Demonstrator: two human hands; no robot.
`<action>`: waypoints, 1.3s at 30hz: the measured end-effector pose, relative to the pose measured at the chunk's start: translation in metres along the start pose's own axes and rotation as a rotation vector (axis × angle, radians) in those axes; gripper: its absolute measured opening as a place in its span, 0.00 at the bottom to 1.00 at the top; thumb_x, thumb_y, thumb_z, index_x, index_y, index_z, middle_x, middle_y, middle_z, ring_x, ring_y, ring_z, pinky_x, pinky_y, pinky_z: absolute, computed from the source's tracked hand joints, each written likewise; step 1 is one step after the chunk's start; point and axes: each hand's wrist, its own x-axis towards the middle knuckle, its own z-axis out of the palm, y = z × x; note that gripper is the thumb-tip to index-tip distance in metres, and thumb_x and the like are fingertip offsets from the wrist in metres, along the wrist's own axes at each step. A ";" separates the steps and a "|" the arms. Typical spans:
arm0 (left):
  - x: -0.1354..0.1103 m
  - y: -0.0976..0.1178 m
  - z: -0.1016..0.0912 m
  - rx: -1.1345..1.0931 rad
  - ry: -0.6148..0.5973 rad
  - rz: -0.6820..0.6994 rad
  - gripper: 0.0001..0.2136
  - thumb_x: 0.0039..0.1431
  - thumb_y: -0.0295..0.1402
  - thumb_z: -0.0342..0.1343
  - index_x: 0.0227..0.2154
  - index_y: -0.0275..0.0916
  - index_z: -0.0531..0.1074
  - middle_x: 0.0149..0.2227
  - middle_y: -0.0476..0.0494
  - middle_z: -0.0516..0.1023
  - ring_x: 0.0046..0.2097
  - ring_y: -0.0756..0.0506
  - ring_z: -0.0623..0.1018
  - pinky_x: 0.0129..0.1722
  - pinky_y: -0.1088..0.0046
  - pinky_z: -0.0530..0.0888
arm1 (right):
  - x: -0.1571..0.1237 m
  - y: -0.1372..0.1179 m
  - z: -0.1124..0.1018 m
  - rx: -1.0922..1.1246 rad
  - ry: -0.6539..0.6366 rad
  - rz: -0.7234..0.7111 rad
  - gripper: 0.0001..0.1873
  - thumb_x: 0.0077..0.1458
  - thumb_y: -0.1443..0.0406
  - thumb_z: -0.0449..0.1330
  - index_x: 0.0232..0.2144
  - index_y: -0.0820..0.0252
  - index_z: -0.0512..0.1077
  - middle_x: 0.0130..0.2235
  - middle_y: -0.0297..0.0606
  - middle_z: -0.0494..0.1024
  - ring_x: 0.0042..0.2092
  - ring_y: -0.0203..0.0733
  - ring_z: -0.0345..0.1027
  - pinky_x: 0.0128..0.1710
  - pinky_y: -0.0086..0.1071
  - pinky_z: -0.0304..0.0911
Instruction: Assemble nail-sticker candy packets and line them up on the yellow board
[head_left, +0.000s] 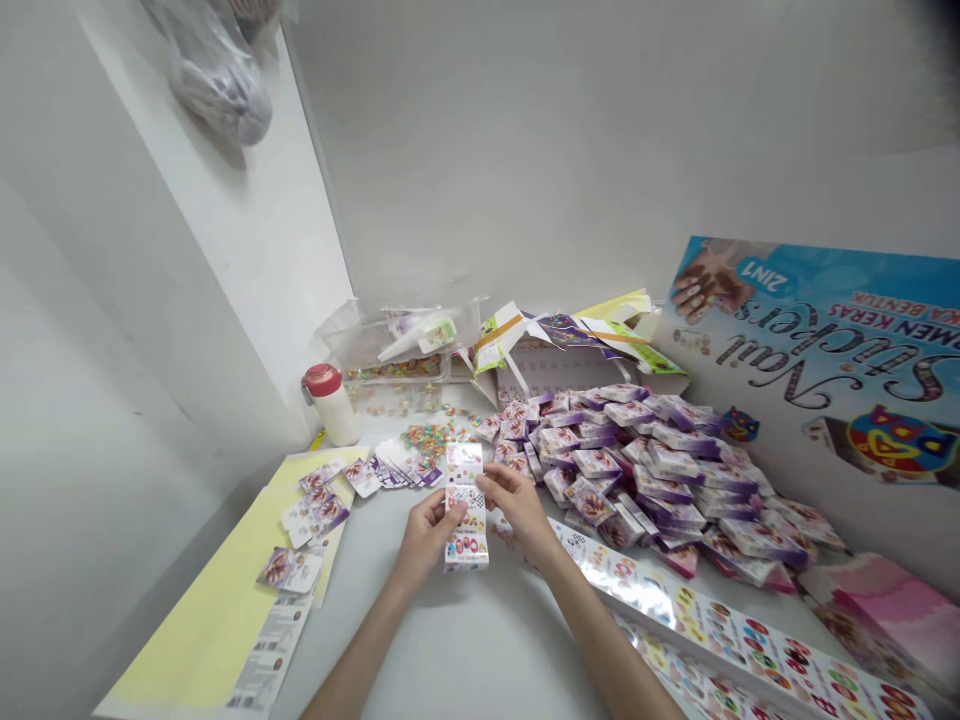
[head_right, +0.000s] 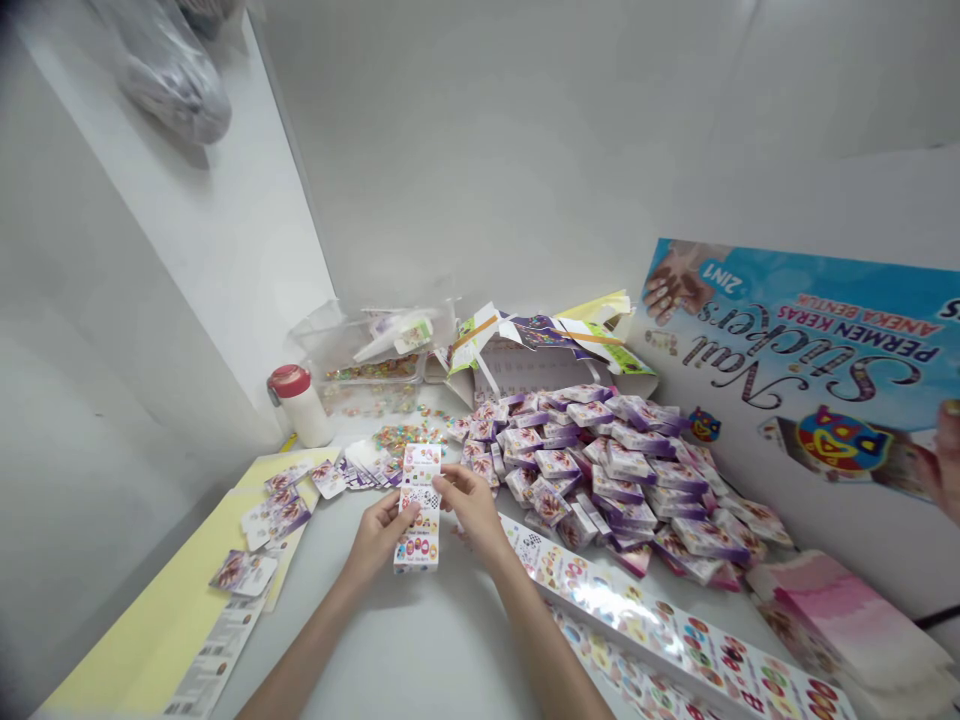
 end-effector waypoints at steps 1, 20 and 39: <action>0.000 0.000 0.000 0.003 0.004 0.011 0.15 0.49 0.42 0.61 0.36 0.35 0.74 0.32 0.43 0.81 0.30 0.45 0.79 0.30 0.74 0.73 | 0.000 0.000 0.000 0.001 0.000 0.002 0.18 0.45 0.54 0.64 0.34 0.61 0.73 0.22 0.29 0.67 0.25 0.34 0.60 0.28 0.29 0.56; 0.005 0.003 -0.009 -0.015 0.342 0.073 0.14 0.44 0.41 0.64 0.30 0.35 0.74 0.23 0.50 0.75 0.26 0.50 0.73 0.27 0.78 0.69 | -0.009 -0.007 0.006 -0.267 -0.059 -0.264 0.09 0.55 0.59 0.57 0.36 0.57 0.68 0.34 0.32 0.66 0.28 0.33 0.60 0.30 0.28 0.59; 0.006 -0.002 -0.011 0.032 0.358 0.107 0.16 0.43 0.43 0.64 0.29 0.34 0.76 0.24 0.47 0.76 0.27 0.48 0.73 0.28 0.76 0.70 | -0.011 -0.008 0.006 -0.330 -0.206 -0.195 0.24 0.50 0.65 0.62 0.50 0.52 0.68 0.30 0.29 0.67 0.29 0.33 0.59 0.32 0.28 0.57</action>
